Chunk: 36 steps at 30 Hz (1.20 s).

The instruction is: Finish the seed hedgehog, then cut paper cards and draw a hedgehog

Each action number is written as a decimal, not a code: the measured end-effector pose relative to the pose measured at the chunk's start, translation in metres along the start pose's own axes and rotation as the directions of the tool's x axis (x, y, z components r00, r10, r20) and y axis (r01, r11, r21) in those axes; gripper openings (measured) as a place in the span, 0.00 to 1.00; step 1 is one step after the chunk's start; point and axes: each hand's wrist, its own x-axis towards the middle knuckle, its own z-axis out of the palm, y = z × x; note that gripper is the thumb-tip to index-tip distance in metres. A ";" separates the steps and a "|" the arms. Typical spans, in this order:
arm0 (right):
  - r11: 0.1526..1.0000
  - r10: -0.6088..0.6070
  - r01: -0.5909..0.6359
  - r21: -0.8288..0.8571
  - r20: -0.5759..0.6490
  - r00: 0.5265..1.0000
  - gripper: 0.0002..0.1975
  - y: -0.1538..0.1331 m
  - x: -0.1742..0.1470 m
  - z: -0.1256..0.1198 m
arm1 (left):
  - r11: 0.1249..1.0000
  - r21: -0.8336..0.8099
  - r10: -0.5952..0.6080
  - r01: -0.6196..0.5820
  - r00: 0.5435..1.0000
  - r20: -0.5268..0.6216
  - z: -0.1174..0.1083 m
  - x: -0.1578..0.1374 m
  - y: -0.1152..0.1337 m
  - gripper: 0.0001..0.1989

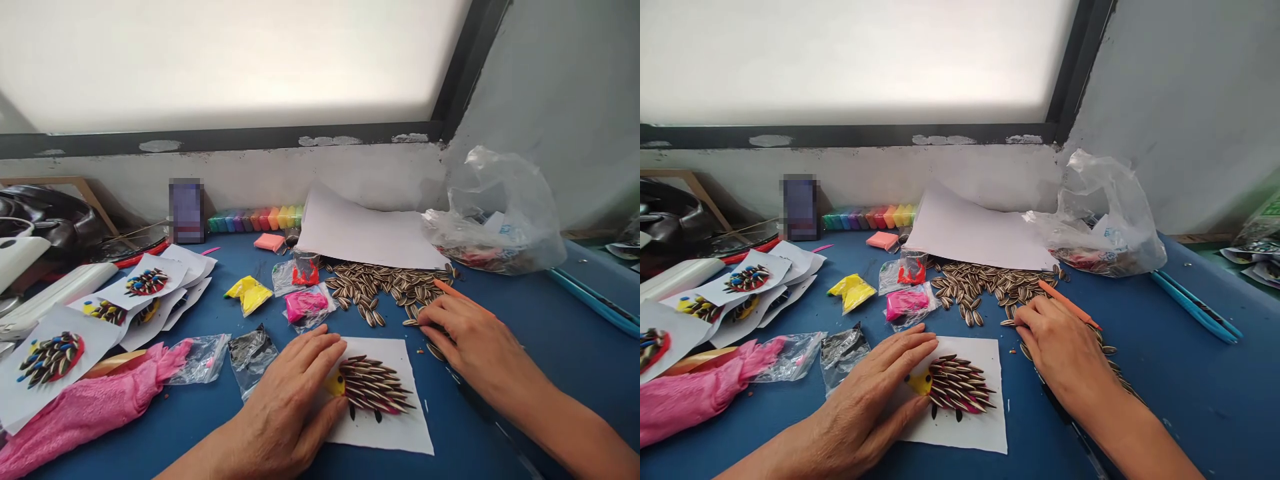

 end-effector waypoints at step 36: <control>0.996 0.069 -0.070 -0.054 -0.026 0.997 0.10 -0.009 0.012 0.006 | 0.999 0.047 0.023 -0.023 1.000 -0.006 -0.003 0.002 0.003 0.28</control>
